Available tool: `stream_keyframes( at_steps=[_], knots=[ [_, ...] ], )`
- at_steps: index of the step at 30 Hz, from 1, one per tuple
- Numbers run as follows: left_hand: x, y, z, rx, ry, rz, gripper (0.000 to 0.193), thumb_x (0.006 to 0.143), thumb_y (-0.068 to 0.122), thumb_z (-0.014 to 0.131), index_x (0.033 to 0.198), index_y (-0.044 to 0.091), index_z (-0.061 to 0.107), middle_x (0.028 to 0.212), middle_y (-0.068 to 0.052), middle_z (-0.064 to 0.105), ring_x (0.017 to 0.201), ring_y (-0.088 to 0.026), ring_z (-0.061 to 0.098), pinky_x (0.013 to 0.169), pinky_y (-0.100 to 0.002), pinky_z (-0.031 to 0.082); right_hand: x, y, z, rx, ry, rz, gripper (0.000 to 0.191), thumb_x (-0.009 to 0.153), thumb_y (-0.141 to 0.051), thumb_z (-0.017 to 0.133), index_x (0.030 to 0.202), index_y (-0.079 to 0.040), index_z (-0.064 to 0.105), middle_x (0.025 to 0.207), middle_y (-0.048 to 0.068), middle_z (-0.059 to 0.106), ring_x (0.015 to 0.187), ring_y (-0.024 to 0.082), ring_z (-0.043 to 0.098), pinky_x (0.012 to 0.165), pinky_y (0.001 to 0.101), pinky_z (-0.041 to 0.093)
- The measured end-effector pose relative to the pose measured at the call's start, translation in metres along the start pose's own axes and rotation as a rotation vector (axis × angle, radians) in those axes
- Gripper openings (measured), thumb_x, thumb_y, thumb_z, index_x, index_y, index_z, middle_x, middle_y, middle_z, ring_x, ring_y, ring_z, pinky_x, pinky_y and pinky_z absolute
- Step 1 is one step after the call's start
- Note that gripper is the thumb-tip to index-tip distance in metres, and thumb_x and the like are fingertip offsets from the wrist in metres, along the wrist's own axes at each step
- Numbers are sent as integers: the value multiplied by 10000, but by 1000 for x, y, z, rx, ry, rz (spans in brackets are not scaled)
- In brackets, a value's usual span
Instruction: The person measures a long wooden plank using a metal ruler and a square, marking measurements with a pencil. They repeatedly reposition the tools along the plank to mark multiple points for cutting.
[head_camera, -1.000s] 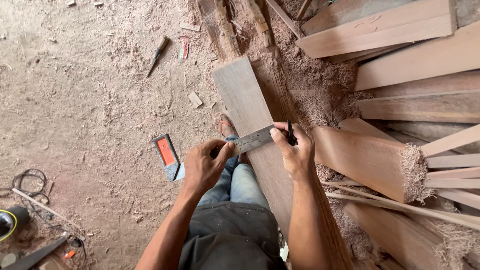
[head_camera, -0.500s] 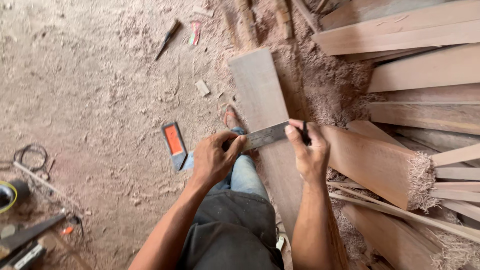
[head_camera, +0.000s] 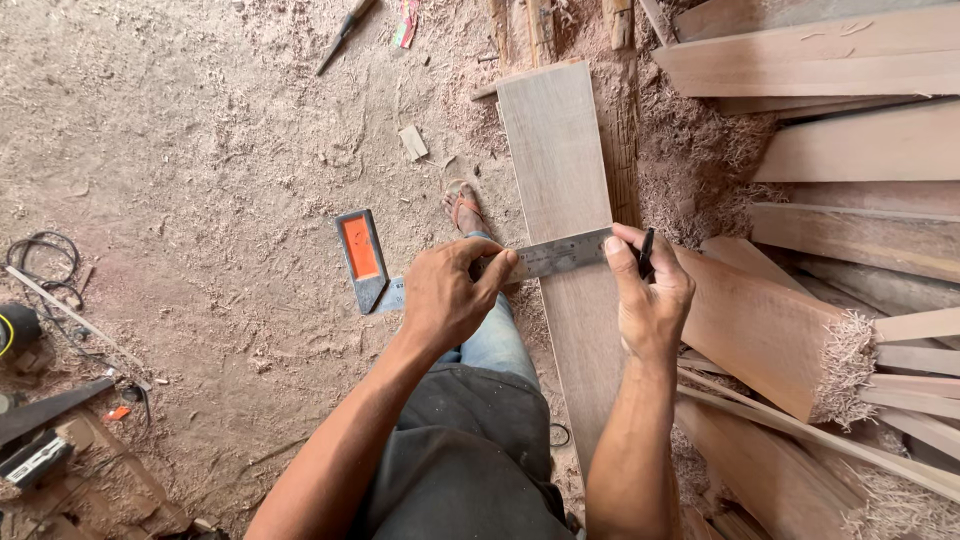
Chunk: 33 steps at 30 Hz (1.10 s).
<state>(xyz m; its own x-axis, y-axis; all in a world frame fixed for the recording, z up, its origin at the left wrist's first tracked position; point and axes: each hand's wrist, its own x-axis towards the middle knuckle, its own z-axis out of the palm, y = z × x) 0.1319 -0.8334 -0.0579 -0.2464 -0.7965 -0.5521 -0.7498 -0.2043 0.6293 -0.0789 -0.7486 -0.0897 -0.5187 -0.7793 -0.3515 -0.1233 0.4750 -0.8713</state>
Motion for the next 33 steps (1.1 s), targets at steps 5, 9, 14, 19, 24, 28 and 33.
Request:
stream_keyframes(
  at_steps=[5, 9, 14, 19, 24, 28, 33],
  knots=[
    [-2, -1, 1, -9, 11, 6, 311, 934, 395, 665, 974, 124, 811, 825, -71, 791, 682, -217, 744, 613, -359, 540, 0, 4, 0, -7, 3, -44, 236, 999, -243, 756, 1162, -73, 767, 799, -86, 578, 685, 19, 447, 605, 212, 353],
    [-3, 0, 2, -33, 17, 10, 315, 935, 395, 664, 974, 117, 808, 814, -76, 788, 697, -222, 748, 627, -361, 545, -1, 7, 0, 9, -3, -49, 242, 996, -255, 758, 1155, -73, 764, 799, -84, 594, 681, 21, 460, 602, 213, 371],
    [-2, 1, 1, -25, -14, -48, 326, 928, 411, 663, 985, 123, 806, 831, -83, 789, 714, -231, 753, 637, -365, 549, 0, 9, 0, 74, -31, -47, 256, 980, -269, 770, 1146, -74, 751, 799, -74, 578, 696, 34, 471, 601, 217, 390],
    [-3, 6, 0, 6, 13, -40, 337, 920, 413, 671, 1007, 116, 805, 879, -101, 785, 751, -249, 755, 661, -375, 562, 1, 11, -2, 73, -38, -24, 246, 945, -278, 786, 1093, -85, 746, 843, -63, 595, 744, 46, 522, 636, 202, 451],
    [-2, 13, 0, -14, -37, -107, 333, 916, 406, 678, 1013, 114, 807, 844, -102, 791, 737, -220, 765, 670, -349, 572, 1, 17, -3, 163, -39, -6, 243, 954, -275, 804, 1078, -84, 719, 874, -58, 590, 783, 50, 529, 679, 203, 462],
    [0, 19, 0, -18, -93, -160, 322, 927, 401, 668, 1027, 129, 808, 831, -64, 798, 689, -170, 756, 637, -318, 581, 5, 24, -4, 216, -39, -23, 289, 939, -293, 804, 1122, -111, 675, 870, -72, 551, 749, 50, 510, 646, 205, 468],
    [1, 23, 2, -26, -91, -148, 312, 929, 379, 683, 1009, 108, 816, 800, -59, 800, 671, -146, 746, 625, -309, 568, 7, 26, -8, 150, -53, 5, 292, 925, -303, 781, 1150, -129, 717, 863, -79, 534, 749, 42, 498, 639, 199, 477]
  ],
)
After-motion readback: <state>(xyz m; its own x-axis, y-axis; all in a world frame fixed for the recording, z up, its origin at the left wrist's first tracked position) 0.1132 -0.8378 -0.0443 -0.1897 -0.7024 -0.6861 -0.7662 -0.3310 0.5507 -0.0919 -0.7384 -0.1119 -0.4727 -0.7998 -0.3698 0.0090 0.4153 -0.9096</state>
